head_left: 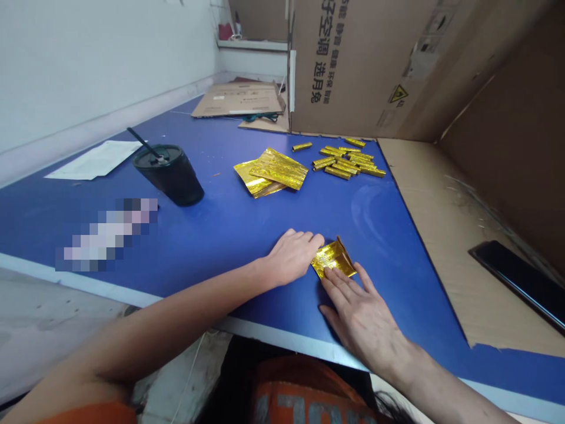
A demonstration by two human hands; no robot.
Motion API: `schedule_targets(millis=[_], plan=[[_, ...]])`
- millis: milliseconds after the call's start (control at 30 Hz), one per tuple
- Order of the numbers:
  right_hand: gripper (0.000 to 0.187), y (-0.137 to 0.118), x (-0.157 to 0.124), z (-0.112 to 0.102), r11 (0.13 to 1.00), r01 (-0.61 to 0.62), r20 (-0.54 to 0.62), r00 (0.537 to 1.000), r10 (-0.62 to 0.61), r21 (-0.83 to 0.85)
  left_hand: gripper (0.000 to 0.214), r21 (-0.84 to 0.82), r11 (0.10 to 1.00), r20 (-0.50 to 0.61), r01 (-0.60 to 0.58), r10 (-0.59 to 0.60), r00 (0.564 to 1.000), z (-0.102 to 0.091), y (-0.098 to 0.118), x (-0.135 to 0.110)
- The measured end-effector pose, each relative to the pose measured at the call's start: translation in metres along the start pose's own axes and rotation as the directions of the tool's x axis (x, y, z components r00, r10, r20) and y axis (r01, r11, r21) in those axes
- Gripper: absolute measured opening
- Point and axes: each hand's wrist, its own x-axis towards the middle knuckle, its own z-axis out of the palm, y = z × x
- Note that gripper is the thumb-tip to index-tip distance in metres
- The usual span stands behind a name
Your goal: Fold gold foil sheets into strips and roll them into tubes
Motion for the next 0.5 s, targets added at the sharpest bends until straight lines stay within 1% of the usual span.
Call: schedule_targets(millis=[100, 233, 333, 500], plan=[[0.039, -0.0009, -0.0013, -0.0007, 1.0, 0.002, 0.038, 0.999, -0.002, 0.002, 0.016, -0.006, 1.0, 0.004, -0.006, 0.006, 1.0, -0.0002, -0.0001, -0.0002], [0.04, -0.0019, -0.0017, -0.0035, 1.0, -0.017, 0.064, 0.998, 0.017, 0.007, 0.015, -0.001, 1.0, 0.002, -0.012, 0.012, 1.0, -0.0005, 0.0007, -0.0002], [0.043, -0.0025, -0.0006, -0.0028, 1.0, -0.031, 0.06, 0.998, 0.031, -0.002, 0.014, 0.003, 1.0, 0.001, -0.013, 0.013, 1.0, -0.0011, 0.0013, 0.0001], [0.041, -0.0037, -0.0011, -0.0004, 0.999, -0.05, 0.029, 0.998, 0.05, -0.013, 0.014, 0.009, 1.0, 0.012, -0.015, 0.015, 1.0, -0.0012, 0.0011, 0.0008]])
